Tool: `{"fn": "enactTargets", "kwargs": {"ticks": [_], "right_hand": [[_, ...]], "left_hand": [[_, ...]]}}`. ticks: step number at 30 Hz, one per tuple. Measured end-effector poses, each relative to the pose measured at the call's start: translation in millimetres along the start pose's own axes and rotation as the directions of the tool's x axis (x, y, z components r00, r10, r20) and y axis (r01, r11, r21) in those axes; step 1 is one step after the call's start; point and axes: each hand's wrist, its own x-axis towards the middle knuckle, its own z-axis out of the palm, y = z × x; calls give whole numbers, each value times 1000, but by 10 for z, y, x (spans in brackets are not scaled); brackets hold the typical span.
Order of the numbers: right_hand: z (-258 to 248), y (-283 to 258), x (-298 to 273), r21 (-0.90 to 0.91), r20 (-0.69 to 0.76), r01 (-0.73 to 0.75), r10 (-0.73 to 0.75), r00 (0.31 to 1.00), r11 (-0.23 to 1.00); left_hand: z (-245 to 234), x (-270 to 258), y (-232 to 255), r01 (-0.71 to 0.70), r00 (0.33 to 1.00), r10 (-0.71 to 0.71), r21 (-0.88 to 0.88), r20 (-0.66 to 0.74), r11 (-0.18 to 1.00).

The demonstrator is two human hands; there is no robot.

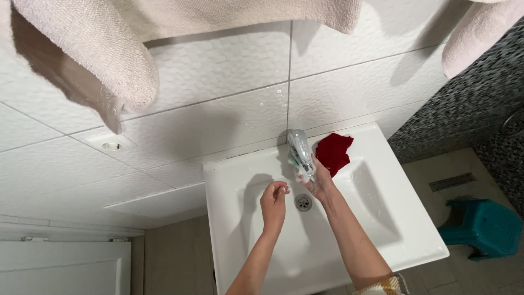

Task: The person wipes a white bathroom sink and faucet using a green sponge and a red cloth. They scrub the basin, faucet, and surrounding tiled wall, then rinse the sponge and cloth under running water before drying the faucet.

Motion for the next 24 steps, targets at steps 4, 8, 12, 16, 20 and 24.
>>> {"fn": "enactTargets", "kwargs": {"ticks": [4, 8, 12, 16, 20, 24], "right_hand": [[-71, 21, 75, -49, -55, -28, 25, 998, 998], [-614, 151, 822, -209, -59, -96, 86, 995, 973], [-1151, 570, 1685, -7, 53, -225, 225, 973, 974], [-1048, 708, 1985, 77, 75, -217, 212, 974, 973], [-48, -45, 59, -406, -205, 142, -241, 949, 903], [232, -161, -749, -512, -116, 439, -565, 817, 739]], "left_hand": [[-16, 52, 10, -15, 1000, 15, 18, -8, 1000], [-51, 65, 98, -22, 999, 22, -3, -31, 1000], [-41, 96, 132, -19, 999, 19, -19, -36, 1000], [-62, 108, 100, -27, 999, 27, 4, -30, 1000], [-42, 109, 28, -22, 999, 22, -9, -29, 1000], [-2, 118, -14, -43, 999, 43, -14, -32, 999]]}}
